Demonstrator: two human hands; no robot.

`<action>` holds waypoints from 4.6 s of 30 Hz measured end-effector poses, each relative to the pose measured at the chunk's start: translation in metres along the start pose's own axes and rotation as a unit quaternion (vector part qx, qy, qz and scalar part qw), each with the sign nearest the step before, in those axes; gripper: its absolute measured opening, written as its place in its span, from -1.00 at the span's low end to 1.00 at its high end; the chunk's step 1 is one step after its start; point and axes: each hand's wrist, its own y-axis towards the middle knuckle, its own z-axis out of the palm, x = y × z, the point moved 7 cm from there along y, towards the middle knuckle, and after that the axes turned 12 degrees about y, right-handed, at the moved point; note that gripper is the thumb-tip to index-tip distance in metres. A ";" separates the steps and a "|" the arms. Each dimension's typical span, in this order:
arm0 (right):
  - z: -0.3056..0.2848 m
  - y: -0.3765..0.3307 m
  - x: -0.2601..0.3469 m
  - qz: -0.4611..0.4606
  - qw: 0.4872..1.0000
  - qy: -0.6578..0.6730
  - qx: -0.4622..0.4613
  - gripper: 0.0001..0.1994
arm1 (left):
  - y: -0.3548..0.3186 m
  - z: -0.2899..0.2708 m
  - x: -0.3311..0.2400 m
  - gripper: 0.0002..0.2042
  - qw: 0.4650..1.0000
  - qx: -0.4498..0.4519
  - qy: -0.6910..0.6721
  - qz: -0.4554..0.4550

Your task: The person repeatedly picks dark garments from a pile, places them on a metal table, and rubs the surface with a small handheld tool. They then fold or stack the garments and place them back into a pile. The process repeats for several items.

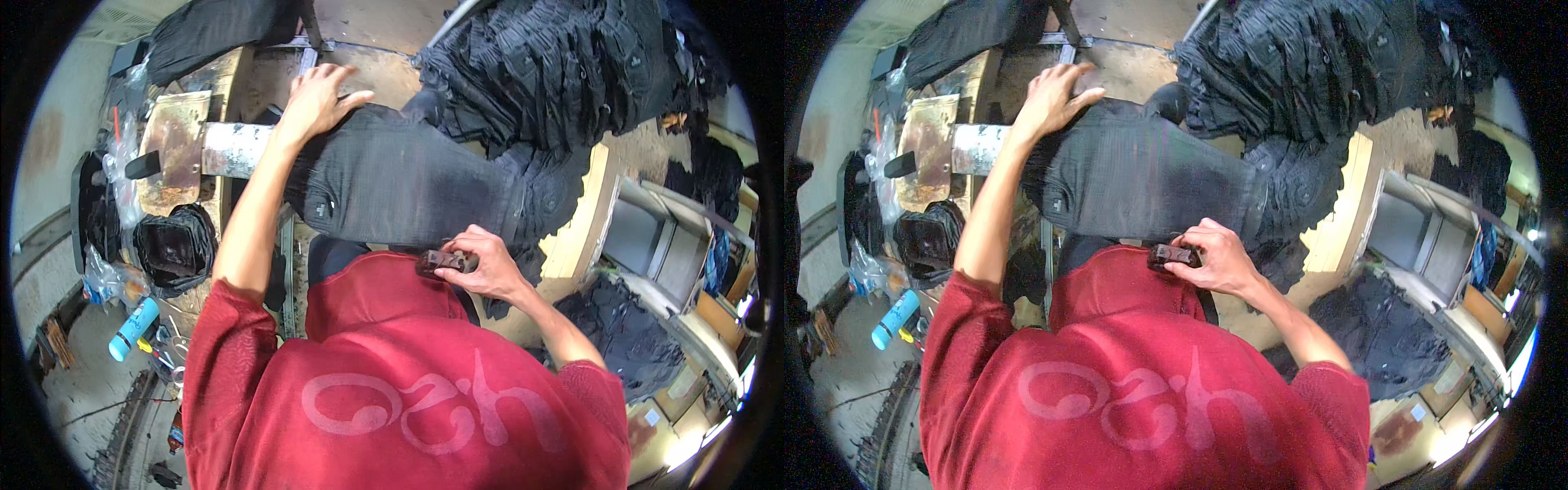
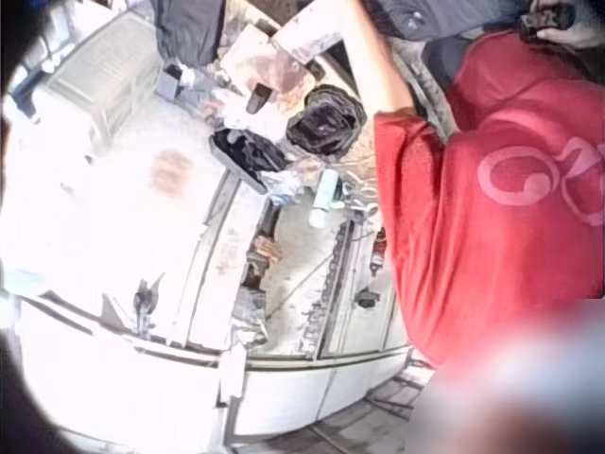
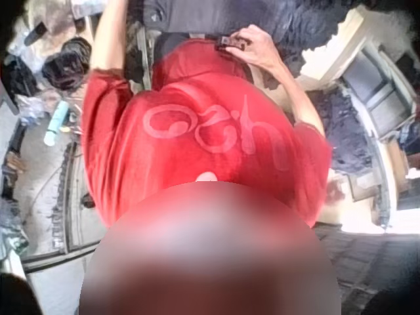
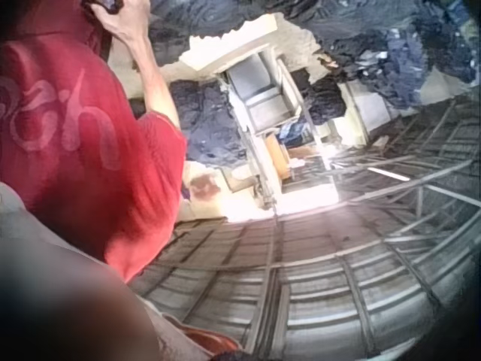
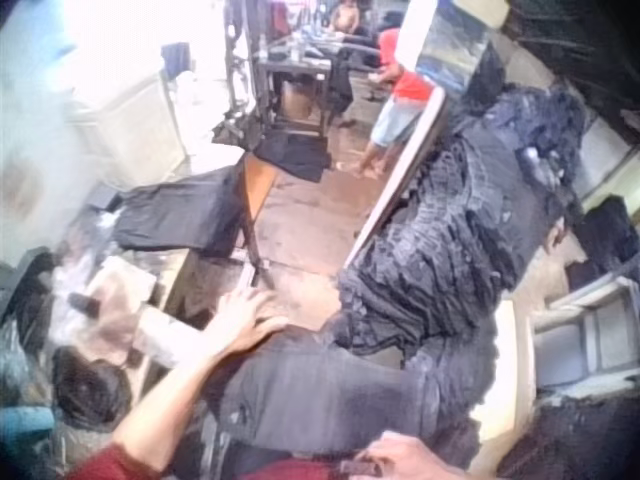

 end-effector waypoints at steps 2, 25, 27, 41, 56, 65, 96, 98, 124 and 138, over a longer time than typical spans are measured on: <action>-0.015 0.013 -0.001 0.013 0.995 0.068 -0.078 -0.69 | -0.046 -0.024 0.019 -0.44 0.964 -0.256 -0.033 -0.071; 0.033 0.244 0.133 -0.324 0.905 -0.102 -0.256 -0.50 | -0.241 0.018 -0.039 -0.60 0.835 0.138 -0.524 -0.093; -0.030 0.176 0.077 -0.229 0.896 -0.143 -0.352 -0.55 | -0.237 0.025 -0.033 -0.62 0.698 0.240 -0.660 -0.140; -0.009 -0.046 -0.105 0.095 0.830 -0.196 -0.514 -0.82 | -0.125 0.026 0.057 -0.62 0.645 0.140 -0.707 -0.256; -0.070 -0.230 -0.325 0.244 0.796 -0.148 -0.534 -0.77 | -0.165 0.081 -0.224 -0.49 0.661 0.193 -0.670 -0.279; -0.120 -0.335 -0.439 0.273 0.745 0.051 -0.607 -0.66 | -0.185 0.147 -0.446 -0.52 0.731 0.341 -0.573 -0.143; -0.174 -0.716 -0.398 0.207 0.381 -0.071 -0.898 -0.66 | -0.207 0.242 -0.694 -0.20 0.795 0.543 -0.237 0.130; -0.159 -0.760 -0.367 0.229 0.385 -0.142 -0.883 -0.67 | -0.212 0.247 -0.737 -0.24 0.805 0.530 -0.171 0.204; -0.092 -0.544 -0.282 0.115 0.668 -0.080 -0.731 -0.72 | -0.202 0.202 -0.723 -0.04 0.669 0.618 -0.412 -0.032; -0.032 -0.192 0.019 -0.314 0.898 -0.119 -0.283 -0.53 | -0.151 -0.077 -0.299 0.03 0.758 0.138 -0.631 -0.092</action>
